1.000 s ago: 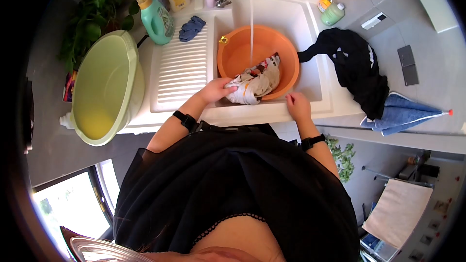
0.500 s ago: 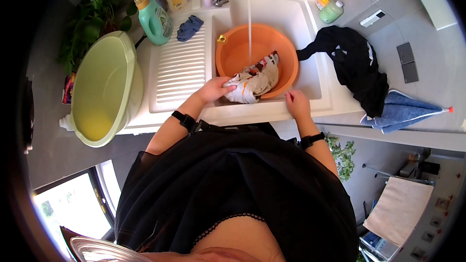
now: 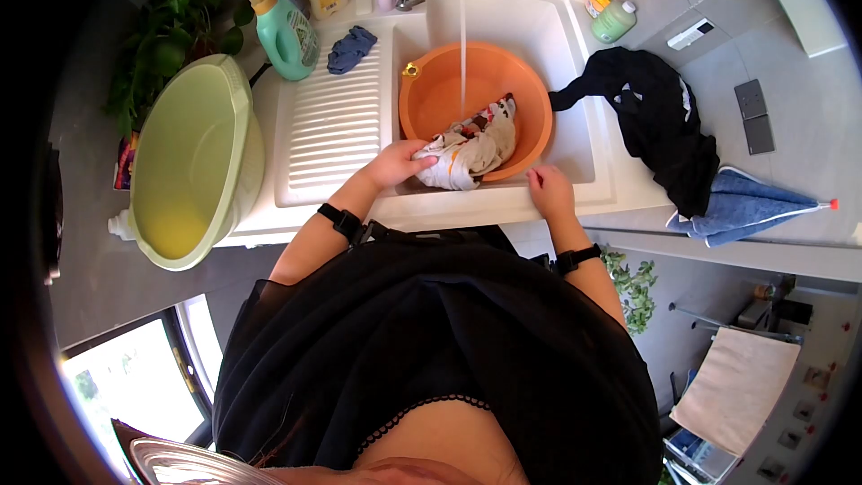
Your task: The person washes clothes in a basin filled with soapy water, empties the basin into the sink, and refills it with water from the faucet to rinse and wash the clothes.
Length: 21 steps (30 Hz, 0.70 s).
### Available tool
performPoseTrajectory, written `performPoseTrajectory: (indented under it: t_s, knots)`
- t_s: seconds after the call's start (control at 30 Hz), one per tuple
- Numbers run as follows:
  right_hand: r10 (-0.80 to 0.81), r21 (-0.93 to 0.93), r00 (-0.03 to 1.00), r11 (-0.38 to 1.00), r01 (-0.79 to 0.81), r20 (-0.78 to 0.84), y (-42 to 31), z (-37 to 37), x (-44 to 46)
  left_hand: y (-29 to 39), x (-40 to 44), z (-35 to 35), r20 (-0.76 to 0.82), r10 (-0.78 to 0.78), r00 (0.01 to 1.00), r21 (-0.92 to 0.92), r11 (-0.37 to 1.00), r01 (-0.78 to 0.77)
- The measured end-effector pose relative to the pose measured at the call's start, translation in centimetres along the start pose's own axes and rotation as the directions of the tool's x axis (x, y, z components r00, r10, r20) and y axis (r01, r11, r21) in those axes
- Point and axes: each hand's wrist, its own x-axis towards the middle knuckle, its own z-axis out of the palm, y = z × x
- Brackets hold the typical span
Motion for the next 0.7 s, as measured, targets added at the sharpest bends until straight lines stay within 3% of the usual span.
performPoseTrajectory:
  t_s: [0.57,0.67,0.7]
  knots:
    - [0.017,0.019,1.000,1.000,-0.017,0.022,0.0,-0.2,0.0,-0.3,0.2,0.2,-0.003,-0.003,1.000,-0.002,1.000,0.003]
    - [0.161,0.078,0.972,0.981,-0.176,0.170,0.3,-0.4,0.7,0.2,0.0,0.3,0.007,-0.017,1.000,-0.160,0.987,0.018]
    - [0.257,0.231,0.936,0.921,-0.312,0.238,0.0,-0.4,1.3,0.2,0.1,0.3,0.013,-0.004,1.000,-0.258,0.966,0.007]
